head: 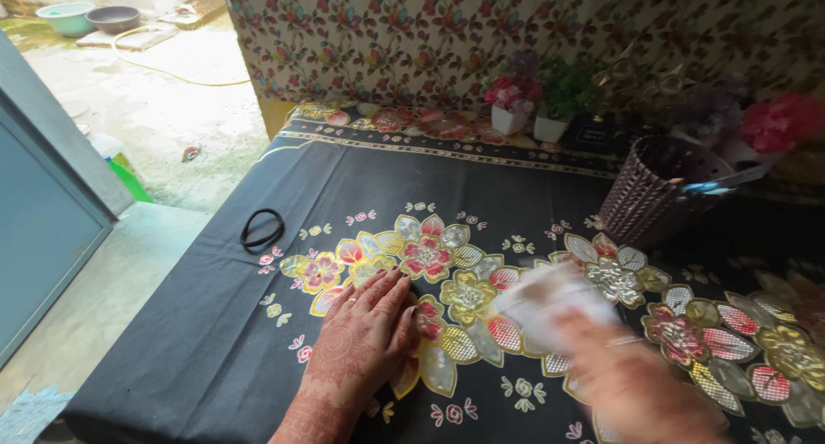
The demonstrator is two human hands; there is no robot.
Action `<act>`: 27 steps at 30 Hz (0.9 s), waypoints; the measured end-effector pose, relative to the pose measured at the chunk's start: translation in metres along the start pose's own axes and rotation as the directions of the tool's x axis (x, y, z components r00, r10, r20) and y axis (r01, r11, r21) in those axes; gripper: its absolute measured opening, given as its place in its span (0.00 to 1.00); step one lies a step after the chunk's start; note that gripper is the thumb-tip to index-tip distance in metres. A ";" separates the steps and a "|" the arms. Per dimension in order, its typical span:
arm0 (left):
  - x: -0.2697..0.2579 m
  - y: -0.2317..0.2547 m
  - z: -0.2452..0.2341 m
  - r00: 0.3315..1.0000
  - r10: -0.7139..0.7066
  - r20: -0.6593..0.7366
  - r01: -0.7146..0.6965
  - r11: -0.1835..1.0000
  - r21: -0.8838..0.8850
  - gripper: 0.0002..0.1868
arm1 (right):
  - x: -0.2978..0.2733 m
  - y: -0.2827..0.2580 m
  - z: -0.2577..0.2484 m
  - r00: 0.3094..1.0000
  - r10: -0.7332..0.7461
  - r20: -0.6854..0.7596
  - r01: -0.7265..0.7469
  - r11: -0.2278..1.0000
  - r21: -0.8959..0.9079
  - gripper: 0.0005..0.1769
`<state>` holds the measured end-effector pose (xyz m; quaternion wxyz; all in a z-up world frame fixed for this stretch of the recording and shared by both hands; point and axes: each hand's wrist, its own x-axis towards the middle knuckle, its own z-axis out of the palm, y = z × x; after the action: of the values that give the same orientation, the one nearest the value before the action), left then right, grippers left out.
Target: The person wipes a pair of sunglasses with a white cloth, then wipes a small woven basket, and finally wipes the black floral-patterned table surface. The person places the sunglasses and basket on the table after cleaning them.
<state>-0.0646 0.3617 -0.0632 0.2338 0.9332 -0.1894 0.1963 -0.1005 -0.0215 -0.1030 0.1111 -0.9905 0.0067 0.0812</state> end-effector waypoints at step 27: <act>0.023 0.065 -0.012 0.955 -0.044 0.293 0.018 0.996 0.092 0.39 | -0.043 0.061 -0.040 0.930 0.268 -0.252 -0.203 0.945 0.259 0.40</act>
<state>-0.0769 0.3087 -0.0198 0.1646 0.9643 -0.1985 0.0595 -0.1383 -0.0896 -0.0712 0.2113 -0.9643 0.1513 -0.0502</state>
